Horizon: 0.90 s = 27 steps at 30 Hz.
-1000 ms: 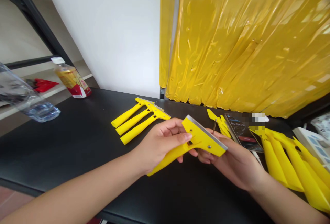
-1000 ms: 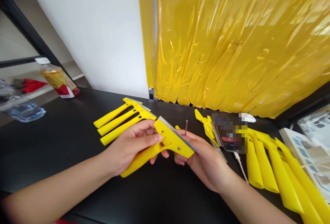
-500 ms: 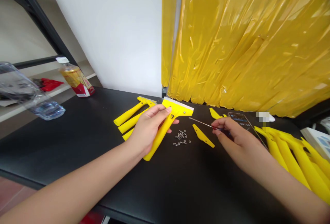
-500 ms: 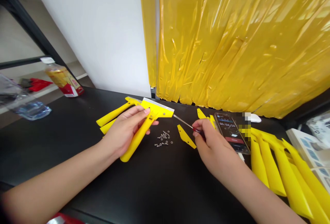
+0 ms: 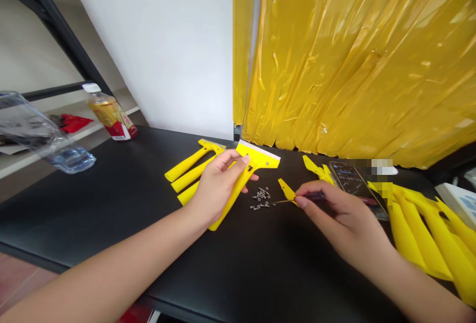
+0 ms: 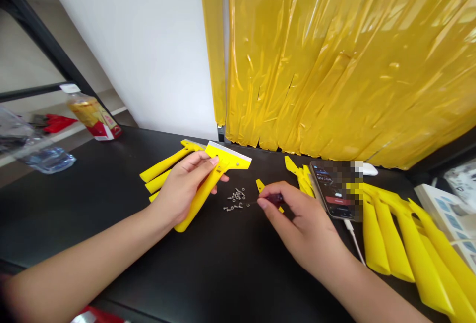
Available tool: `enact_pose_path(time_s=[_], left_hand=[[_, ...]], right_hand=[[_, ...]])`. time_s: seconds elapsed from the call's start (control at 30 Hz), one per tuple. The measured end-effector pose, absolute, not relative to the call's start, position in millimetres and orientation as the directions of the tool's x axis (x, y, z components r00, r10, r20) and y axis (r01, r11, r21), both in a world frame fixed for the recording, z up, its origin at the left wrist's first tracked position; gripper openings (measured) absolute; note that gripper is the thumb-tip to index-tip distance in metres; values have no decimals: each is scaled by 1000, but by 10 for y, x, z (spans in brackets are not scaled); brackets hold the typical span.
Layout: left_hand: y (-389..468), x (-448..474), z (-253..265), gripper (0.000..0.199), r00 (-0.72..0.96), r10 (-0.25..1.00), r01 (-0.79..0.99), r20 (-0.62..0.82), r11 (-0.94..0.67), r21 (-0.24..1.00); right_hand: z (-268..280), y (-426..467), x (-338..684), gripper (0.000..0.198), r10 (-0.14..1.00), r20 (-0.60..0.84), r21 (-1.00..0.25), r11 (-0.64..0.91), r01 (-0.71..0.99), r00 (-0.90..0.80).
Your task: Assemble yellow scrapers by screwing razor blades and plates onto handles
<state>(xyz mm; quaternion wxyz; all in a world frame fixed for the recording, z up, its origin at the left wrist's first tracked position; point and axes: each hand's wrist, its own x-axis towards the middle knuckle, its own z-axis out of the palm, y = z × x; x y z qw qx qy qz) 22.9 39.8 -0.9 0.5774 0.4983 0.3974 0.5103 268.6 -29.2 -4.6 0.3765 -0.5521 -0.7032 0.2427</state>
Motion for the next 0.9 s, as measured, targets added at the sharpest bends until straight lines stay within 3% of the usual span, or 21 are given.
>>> enact_pose_path(time_s=[0.23,0.9], left_hand=[[405,234,-33,25,152,985,-184,77,-48,982],[442,237,-68,23,145,987,-199,76,-46,979]], right_hand=[[-124,-280,2635,18,963,213,-749,270,605,-165],[-119,-286,2650,13,932,277,-687,362,631,-233]])
